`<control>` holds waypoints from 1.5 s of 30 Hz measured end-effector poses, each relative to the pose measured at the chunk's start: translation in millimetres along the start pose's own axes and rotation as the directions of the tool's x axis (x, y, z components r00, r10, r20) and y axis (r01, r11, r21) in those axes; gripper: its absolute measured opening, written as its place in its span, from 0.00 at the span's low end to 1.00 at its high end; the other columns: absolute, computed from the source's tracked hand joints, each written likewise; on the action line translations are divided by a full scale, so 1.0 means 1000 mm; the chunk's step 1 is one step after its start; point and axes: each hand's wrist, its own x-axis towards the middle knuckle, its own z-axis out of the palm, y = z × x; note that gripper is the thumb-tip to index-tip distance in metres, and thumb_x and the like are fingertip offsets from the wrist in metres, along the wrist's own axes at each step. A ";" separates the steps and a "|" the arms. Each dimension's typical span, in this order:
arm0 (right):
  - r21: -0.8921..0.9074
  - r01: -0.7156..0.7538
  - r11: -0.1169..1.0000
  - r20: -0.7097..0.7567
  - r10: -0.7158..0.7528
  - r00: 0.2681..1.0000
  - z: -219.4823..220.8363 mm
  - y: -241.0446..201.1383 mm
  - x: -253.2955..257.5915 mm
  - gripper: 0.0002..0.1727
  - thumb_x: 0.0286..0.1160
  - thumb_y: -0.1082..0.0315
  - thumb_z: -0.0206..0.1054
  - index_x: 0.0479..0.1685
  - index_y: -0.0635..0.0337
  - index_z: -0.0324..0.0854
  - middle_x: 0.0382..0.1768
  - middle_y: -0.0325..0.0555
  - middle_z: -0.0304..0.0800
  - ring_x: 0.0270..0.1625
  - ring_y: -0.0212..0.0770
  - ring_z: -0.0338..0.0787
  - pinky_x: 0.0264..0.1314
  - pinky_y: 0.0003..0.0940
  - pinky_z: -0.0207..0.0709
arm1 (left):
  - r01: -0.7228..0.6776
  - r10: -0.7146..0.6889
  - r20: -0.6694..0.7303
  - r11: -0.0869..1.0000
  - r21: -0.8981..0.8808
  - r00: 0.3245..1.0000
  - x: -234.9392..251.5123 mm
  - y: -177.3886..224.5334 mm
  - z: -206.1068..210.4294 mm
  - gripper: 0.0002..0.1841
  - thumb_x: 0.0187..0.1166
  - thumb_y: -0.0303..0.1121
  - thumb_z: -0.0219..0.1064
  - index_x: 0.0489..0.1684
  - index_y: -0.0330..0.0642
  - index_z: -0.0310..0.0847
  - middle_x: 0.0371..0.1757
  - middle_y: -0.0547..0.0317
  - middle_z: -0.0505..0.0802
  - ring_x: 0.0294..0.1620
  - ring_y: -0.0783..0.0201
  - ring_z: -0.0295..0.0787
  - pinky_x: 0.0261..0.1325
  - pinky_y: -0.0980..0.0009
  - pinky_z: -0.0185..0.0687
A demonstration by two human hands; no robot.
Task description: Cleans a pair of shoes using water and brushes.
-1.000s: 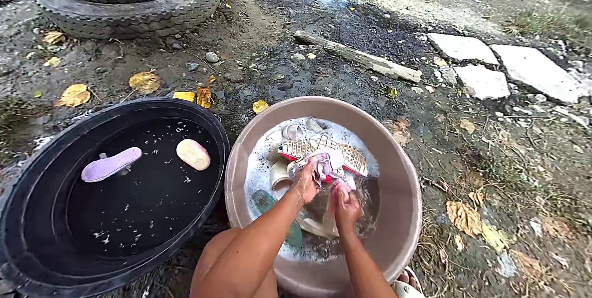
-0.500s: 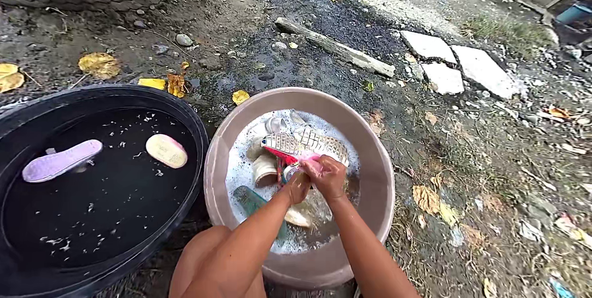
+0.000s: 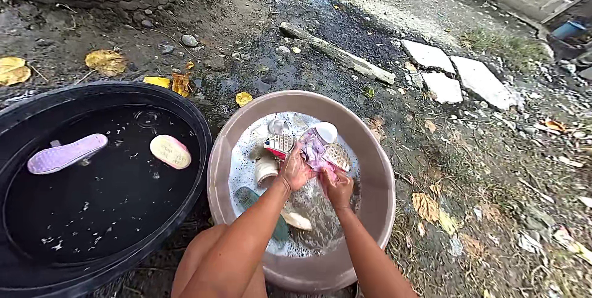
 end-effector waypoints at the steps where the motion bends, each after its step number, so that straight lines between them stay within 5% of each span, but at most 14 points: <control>1: 0.035 -0.007 0.999 -0.035 0.008 0.999 -0.001 -0.008 0.001 0.25 0.67 0.58 0.70 0.13 0.73 0.79 0.15 0.48 0.80 0.22 0.35 0.79 0.34 0.39 0.73 | 0.007 -0.008 0.013 1.000 0.030 1.000 0.001 0.001 -0.001 0.39 0.91 0.59 0.18 0.86 0.42 0.57 0.79 0.44 0.75 0.77 0.51 0.73 0.73 0.49 0.72; 4: 0.146 0.206 0.968 -0.140 -0.186 0.973 -0.002 -0.050 0.023 0.25 0.64 0.59 0.72 0.07 0.68 0.73 0.11 0.39 0.73 0.19 0.22 0.73 0.27 0.21 0.68 | 0.032 -0.032 -0.003 0.972 0.232 0.999 0.000 -0.016 -0.004 0.38 0.93 0.56 0.21 0.86 0.39 0.59 0.80 0.42 0.75 0.77 0.52 0.72 0.74 0.50 0.69; 7: 0.070 0.240 0.968 -0.102 -0.232 0.967 0.004 -0.034 0.023 0.27 0.64 0.54 0.71 0.09 0.70 0.76 0.13 0.46 0.77 0.20 0.32 0.77 0.28 0.31 0.71 | -0.049 0.048 0.011 0.979 0.197 0.999 -0.002 -0.011 0.001 0.32 0.95 0.51 0.25 0.76 0.38 0.66 0.63 0.50 0.83 0.61 0.61 0.81 0.63 0.62 0.78; 10: -0.118 -0.100 0.988 0.119 0.114 0.986 0.002 0.006 -0.007 0.25 0.74 0.58 0.72 0.25 0.80 0.86 0.26 0.69 0.88 0.35 0.64 0.88 0.46 0.64 0.76 | -0.075 0.074 0.013 0.996 0.048 0.997 -0.008 0.010 0.001 0.33 0.95 0.52 0.24 0.82 0.37 0.59 0.71 0.45 0.79 0.69 0.57 0.78 0.69 0.57 0.75; 13: -0.395 -0.300 0.868 0.308 0.433 0.847 0.008 0.037 -0.029 0.30 0.80 0.48 0.69 0.41 0.76 0.89 0.44 0.75 0.91 0.55 0.74 0.89 0.61 0.73 0.73 | -0.125 0.098 -0.176 0.981 -0.147 0.980 -0.008 0.023 0.008 0.18 0.95 0.47 0.43 0.53 0.45 0.73 0.41 0.59 0.83 0.37 0.68 0.82 0.40 0.73 0.80; 20: -0.730 0.030 0.683 0.589 0.605 0.536 0.033 0.075 -0.070 0.22 0.86 0.60 0.59 0.74 0.58 0.81 0.74 0.65 0.82 0.79 0.66 0.78 0.79 0.67 0.66 | -0.073 -0.012 -0.260 0.946 -0.316 0.966 0.002 0.020 -0.005 0.14 0.94 0.45 0.46 0.54 0.47 0.71 0.37 0.59 0.82 0.30 0.71 0.80 0.27 0.78 0.74; 24: -0.359 -0.288 0.888 0.368 0.418 0.830 0.016 0.028 -0.039 0.27 0.86 0.53 0.63 0.53 0.76 0.88 0.51 0.75 0.91 0.60 0.72 0.89 0.68 0.70 0.73 | -0.049 -0.047 -0.324 0.958 -0.282 0.945 0.014 0.018 -0.011 0.21 0.94 0.52 0.39 0.59 0.48 0.71 0.43 0.57 0.83 0.38 0.67 0.81 0.34 0.73 0.76; 26: -0.073 -0.114 0.991 0.095 0.121 0.988 0.013 -0.026 -0.015 0.25 0.75 0.59 0.69 0.25 0.80 0.84 0.22 0.63 0.85 0.29 0.54 0.86 0.40 0.52 0.77 | -0.019 -0.055 -0.310 0.973 -0.231 0.949 0.022 0.007 -0.012 0.23 0.95 0.52 0.37 0.60 0.47 0.71 0.44 0.56 0.83 0.41 0.64 0.81 0.40 0.68 0.77; 28: 0.094 0.144 0.985 -0.097 -0.135 0.986 0.016 -0.062 0.010 0.24 0.67 0.57 0.71 0.13 0.71 0.81 0.15 0.47 0.82 0.22 0.33 0.82 0.31 0.32 0.76 | -0.016 -0.037 -0.239 0.976 -0.218 0.970 0.024 -0.008 -0.009 0.23 0.95 0.50 0.37 0.51 0.44 0.74 0.36 0.57 0.84 0.36 0.63 0.84 0.40 0.64 0.82; 30: 0.042 0.259 0.965 -0.180 -0.248 0.952 0.021 -0.062 0.018 0.27 0.65 0.52 0.70 0.13 0.71 0.83 0.16 0.53 0.86 0.22 0.41 0.86 0.30 0.39 0.77 | -0.036 -0.006 -0.166 0.967 -0.251 0.986 0.016 -0.011 -0.001 0.24 0.95 0.49 0.35 0.39 0.47 0.74 0.27 0.61 0.85 0.28 0.66 0.84 0.33 0.68 0.82; 34: -0.010 0.130 0.991 -0.097 -0.131 0.987 0.023 -0.038 -0.004 0.28 0.69 0.53 0.68 0.16 0.74 0.84 0.16 0.56 0.84 0.22 0.46 0.85 0.31 0.46 0.77 | -0.019 -0.003 -0.098 0.973 -0.229 0.995 0.003 0.000 -0.005 0.28 0.94 0.53 0.31 0.44 0.46 0.76 0.32 0.58 0.87 0.35 0.62 0.87 0.39 0.61 0.86; 40: 0.120 0.144 0.982 -0.155 -0.125 0.980 0.012 -0.059 0.024 0.25 0.68 0.56 0.70 0.10 0.69 0.77 0.12 0.41 0.76 0.19 0.27 0.76 0.28 0.26 0.72 | -0.050 0.050 -0.015 0.999 -0.002 0.999 -0.001 -0.010 0.004 0.28 0.96 0.49 0.29 0.69 0.42 0.71 0.56 0.55 0.86 0.57 0.63 0.84 0.60 0.63 0.80; 43: -0.023 -0.152 0.988 0.045 0.153 0.987 0.010 -0.019 -0.001 0.25 0.75 0.57 0.69 0.22 0.76 0.84 0.20 0.58 0.85 0.27 0.50 0.86 0.39 0.52 0.78 | 0.004 -0.005 -0.034 0.999 -0.035 0.999 -0.011 0.006 0.005 0.32 0.94 0.54 0.24 0.75 0.44 0.67 0.66 0.50 0.83 0.65 0.56 0.80 0.64 0.54 0.77; 45: -0.146 -0.405 0.902 0.135 0.424 0.896 0.007 0.010 -0.012 0.27 0.82 0.55 0.68 0.33 0.79 0.87 0.31 0.70 0.88 0.41 0.65 0.89 0.52 0.66 0.76 | -0.098 0.089 -0.069 0.984 -0.150 0.994 -0.009 0.017 0.004 0.34 0.92 0.59 0.23 0.69 0.47 0.69 0.55 0.53 0.85 0.50 0.61 0.84 0.47 0.64 0.82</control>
